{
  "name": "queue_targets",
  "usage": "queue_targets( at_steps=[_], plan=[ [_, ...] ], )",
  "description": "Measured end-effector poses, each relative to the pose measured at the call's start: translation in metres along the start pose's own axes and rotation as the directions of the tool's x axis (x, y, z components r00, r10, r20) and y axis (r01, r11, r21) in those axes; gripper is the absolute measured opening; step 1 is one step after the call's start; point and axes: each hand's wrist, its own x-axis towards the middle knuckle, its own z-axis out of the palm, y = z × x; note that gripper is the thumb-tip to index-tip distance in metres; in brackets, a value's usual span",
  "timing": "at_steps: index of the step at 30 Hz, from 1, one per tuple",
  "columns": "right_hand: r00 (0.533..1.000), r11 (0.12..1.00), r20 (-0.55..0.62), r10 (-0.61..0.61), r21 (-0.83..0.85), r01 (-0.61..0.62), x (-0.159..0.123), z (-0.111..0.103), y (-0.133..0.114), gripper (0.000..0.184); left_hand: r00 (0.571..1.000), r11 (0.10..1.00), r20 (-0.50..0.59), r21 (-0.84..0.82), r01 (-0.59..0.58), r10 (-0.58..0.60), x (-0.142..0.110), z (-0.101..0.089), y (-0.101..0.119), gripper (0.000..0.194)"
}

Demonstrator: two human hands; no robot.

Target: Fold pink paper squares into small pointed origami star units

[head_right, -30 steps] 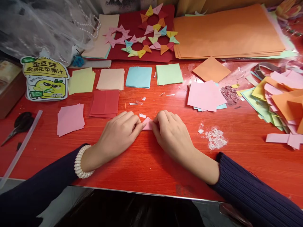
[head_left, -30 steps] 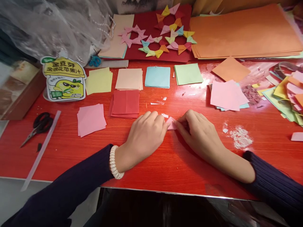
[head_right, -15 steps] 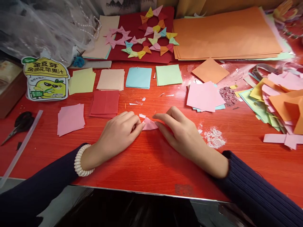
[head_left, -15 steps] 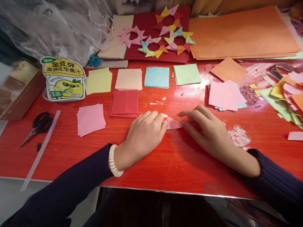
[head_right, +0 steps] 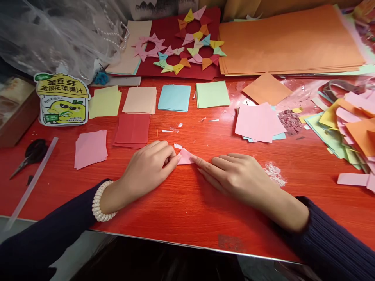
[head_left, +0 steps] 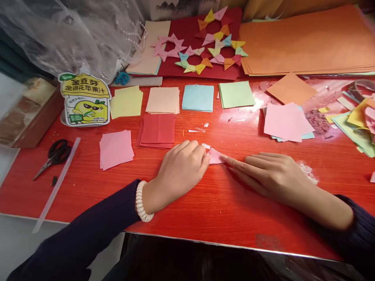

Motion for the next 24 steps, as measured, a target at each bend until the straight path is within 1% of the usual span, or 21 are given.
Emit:
queue_targets(
  at_steps=[3, 8, 18, 21, 24],
  plan=[
    [0.999, 0.999, 0.007, -0.034, -0.025, 0.035, 0.0000, -0.0007, 0.0018, 0.034, 1.000, 1.000, -0.010, 0.001, 0.001, 0.000, -0.0002, 0.0003, 0.0005, 0.024],
    [0.998, 0.998, 0.045, -0.047, -0.045, 0.049, -0.0010, -0.0003, 0.0023, 0.038, 1.000, 1.000, 0.012, 0.013, 0.008, -0.008, 0.0000, 0.0003, 0.0009, 0.025],
    [0.997, 0.996, 0.036, -0.068, -0.058, 0.070, -0.0019, -0.0004, 0.0029, 0.036, 1.000, 1.000, 0.027, 0.021, 0.002, -0.003, 0.0013, -0.0009, -0.0001, 0.026],
    [0.997, 0.997, 0.045, -0.056, -0.045, 0.058, -0.0007, -0.0006, 0.0027, 0.035, 0.999, 1.000, 0.043, 0.010, 0.014, -0.015, 0.0013, -0.0017, 0.0007, 0.026],
    [0.998, 1.000, 0.056, -0.013, 0.013, 0.012, 0.0006, -0.0013, 0.0023, 0.034, 0.998, 1.000, 0.058, -0.011, 0.027, -0.027, 0.0018, -0.0023, 0.0016, 0.025]
  ],
)
